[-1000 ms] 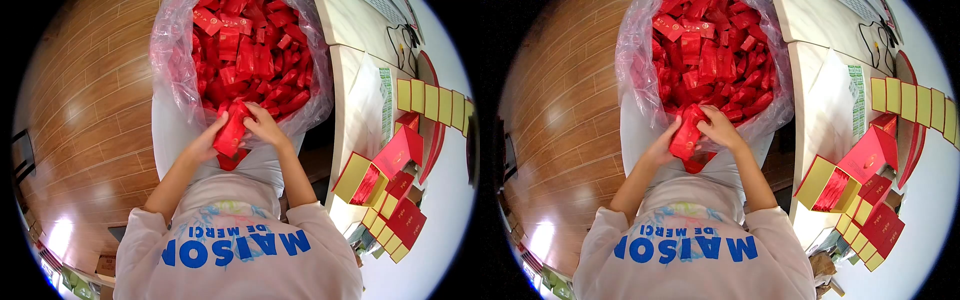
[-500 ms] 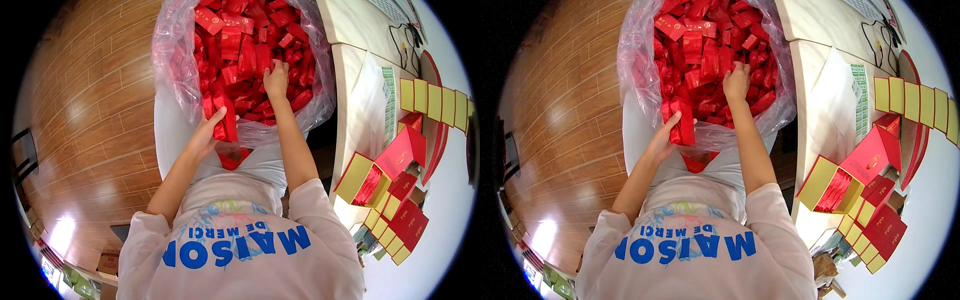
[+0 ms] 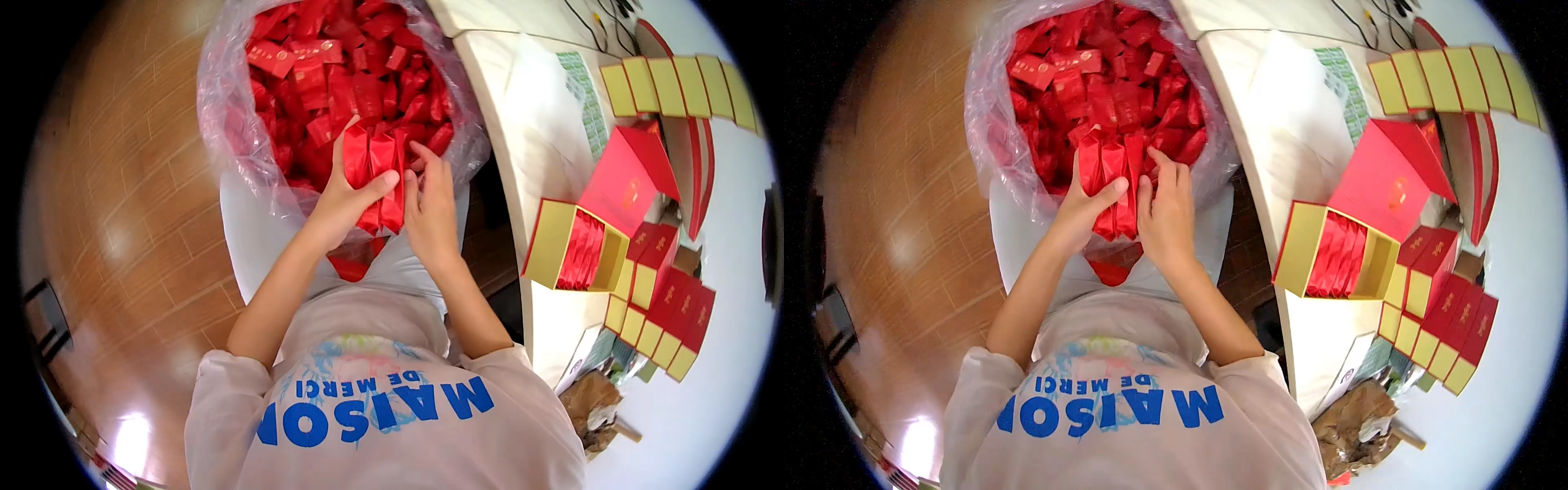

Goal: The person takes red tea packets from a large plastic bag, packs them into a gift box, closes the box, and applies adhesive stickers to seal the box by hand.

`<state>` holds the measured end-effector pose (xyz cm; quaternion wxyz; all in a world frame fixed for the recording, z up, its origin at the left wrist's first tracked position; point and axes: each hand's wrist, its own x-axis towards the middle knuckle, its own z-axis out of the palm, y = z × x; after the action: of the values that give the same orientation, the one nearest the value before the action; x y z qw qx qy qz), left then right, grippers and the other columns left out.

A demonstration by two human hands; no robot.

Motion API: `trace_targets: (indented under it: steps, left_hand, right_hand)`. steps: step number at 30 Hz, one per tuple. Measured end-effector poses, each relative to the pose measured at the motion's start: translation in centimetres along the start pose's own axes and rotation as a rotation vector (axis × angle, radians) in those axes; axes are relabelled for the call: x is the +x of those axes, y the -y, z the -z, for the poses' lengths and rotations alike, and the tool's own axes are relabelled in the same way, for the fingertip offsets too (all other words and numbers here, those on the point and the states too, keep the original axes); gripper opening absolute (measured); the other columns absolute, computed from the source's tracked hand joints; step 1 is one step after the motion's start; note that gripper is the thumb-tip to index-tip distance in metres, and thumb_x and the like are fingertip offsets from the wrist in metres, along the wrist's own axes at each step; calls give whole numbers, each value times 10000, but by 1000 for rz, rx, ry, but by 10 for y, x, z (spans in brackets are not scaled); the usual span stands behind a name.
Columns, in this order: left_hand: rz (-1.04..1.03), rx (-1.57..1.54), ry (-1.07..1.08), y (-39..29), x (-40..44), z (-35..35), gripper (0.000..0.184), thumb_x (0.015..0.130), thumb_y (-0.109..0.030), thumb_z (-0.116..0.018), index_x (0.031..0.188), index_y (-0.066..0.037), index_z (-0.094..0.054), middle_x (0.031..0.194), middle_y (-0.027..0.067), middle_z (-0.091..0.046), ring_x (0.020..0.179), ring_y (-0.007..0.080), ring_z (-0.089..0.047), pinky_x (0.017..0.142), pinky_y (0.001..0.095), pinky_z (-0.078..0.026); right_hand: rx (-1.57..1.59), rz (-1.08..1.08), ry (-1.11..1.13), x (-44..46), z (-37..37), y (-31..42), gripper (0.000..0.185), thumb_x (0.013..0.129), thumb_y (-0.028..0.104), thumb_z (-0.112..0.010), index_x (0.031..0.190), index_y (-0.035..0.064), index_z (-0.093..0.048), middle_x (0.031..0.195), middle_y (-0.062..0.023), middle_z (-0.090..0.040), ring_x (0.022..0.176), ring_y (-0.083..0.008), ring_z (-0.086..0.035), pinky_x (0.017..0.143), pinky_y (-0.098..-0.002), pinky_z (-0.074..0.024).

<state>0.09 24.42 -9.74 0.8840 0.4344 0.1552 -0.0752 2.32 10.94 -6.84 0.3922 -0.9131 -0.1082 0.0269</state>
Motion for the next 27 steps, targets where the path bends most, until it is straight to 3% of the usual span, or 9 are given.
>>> trace_targets:
  steps: [2,4,7,10,13,16,19,24,27]
  left_hand:
    - [-137,118,139,-14,-11,-28,902,852,-185,-723,1500,-146,-98,1356,116,-434,1238,205,-462,1060,365,-370]
    - [-171,239,241,-27,-18,-58,919,840,-208,-737,1497,-124,-100,1396,132,-384,1272,213,-427,1071,369,-351]
    - [-418,389,447,-30,-24,-110,937,828,-216,-744,1480,-70,-87,1430,150,-309,1316,235,-370,1085,375,-325]
    - [-399,256,655,-22,-29,-174,896,847,-172,-713,1466,-54,-75,1418,175,-316,1299,250,-403,1076,397,-345]
    - [-475,364,754,-4,-26,-239,879,851,-163,-704,1458,-47,-79,1390,205,-343,1247,267,-464,1037,390,-388]
    - [-361,416,926,14,-14,-301,786,938,-292,-591,1446,-20,-57,1389,239,-308,1251,315,-452,1045,401,-366]
    - [-497,549,994,54,9,-348,801,950,-447,-524,1422,24,-79,1362,292,-271,1294,389,-366,1068,444,-328]
    - [-752,905,753,104,30,-369,827,879,-575,-557,1368,25,-266,1278,278,-368,1183,433,-403,1013,489,-341]
    - [-950,1244,583,110,35,-354,689,866,-560,-575,1204,27,-449,1178,223,-454,1098,372,-450,958,478,-346]
  right_hand:
    - [83,-26,-30,-5,37,17,381,935,51,-500,1314,22,-468,1053,-202,-561,962,-357,-564,893,-362,-442]
    - [214,143,-18,-12,77,20,413,944,68,-504,1354,33,-470,1028,-178,-560,931,-305,-563,865,-328,-443]
    - [319,197,-59,-30,142,16,443,961,128,-516,1393,47,-455,1006,-146,-543,870,-215,-528,844,-291,-435]
    - [336,180,-134,-60,204,6,474,950,187,-555,1397,59,-463,982,-80,-537,809,-163,-485,750,-257,-413]
    - [246,228,-336,-76,254,-23,460,944,211,-569,1372,59,-497,977,-46,-552,815,-122,-497,754,-234,-417]
    - [414,63,-445,-86,302,-52,415,983,238,-520,1348,42,-516,1106,-39,-602,978,-117,-557,869,-240,-436]
    - [650,-86,-508,-92,341,-90,434,999,306,-496,1332,30,-525,1260,-67,-584,1137,-141,-558,946,-271,-445]
    - [621,-248,-487,-91,355,-141,468,978,373,-526,1317,51,-549,1159,-56,-631,1050,-117,-585,916,-259,-453]
    - [581,-320,-399,-89,342,-159,485,964,400,-543,1300,51,-566,1159,-58,-627,1051,-118,-577,912,-249,-445]
